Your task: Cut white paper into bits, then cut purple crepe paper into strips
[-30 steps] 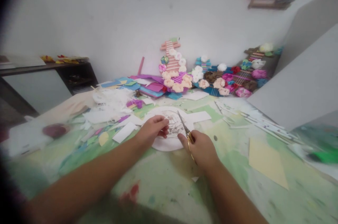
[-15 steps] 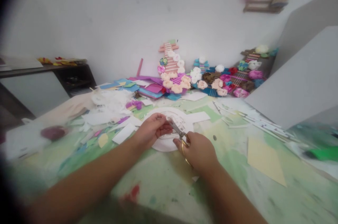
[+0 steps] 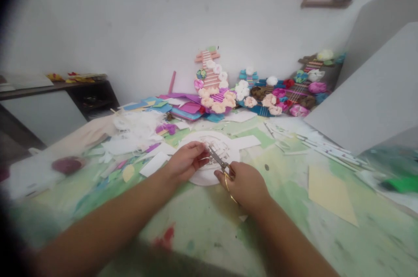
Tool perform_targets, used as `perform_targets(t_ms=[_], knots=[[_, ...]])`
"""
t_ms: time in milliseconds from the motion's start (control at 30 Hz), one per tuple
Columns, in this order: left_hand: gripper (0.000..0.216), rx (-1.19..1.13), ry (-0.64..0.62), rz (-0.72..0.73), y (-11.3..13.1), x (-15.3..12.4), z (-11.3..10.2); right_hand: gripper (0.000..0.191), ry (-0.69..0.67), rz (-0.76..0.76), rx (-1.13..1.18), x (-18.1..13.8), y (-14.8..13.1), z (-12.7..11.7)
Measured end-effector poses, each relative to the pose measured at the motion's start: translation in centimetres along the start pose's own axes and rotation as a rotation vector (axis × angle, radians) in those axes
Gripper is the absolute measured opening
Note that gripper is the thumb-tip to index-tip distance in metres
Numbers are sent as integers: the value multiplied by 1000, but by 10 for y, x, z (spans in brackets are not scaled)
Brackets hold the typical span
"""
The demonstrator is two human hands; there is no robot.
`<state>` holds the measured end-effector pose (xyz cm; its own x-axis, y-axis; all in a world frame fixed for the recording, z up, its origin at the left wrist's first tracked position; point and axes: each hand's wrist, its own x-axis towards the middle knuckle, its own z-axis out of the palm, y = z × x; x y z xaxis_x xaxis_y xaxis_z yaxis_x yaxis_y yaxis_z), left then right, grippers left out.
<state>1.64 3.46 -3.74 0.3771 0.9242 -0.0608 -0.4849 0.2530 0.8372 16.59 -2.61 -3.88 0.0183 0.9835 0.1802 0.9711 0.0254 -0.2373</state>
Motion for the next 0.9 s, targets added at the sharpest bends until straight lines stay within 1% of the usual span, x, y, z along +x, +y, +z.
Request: perform_targets(t_ms=[233, 367, 500, 633, 733, 900], knots=[[17, -37, 9, -24, -1, 1, 0, 39, -20, 3, 25, 2, 1, 3], [18, -26, 2, -12, 0, 0, 0, 42, -40, 6, 26, 2, 0, 2], [16, -5, 23, 16, -2, 0, 1, 42, -57, -8, 32, 1, -2, 1], [14, -80, 42, 8, -5, -1, 3, 41, -71, -19, 42, 1, -4, 3], [13, -138, 67, -9, -7, -2, 5, 43, -50, -25, 41, 0, -5, 4], [13, -141, 72, -7, -5, -3, 5, 41, -70, -29, 52, -1, -5, 6]])
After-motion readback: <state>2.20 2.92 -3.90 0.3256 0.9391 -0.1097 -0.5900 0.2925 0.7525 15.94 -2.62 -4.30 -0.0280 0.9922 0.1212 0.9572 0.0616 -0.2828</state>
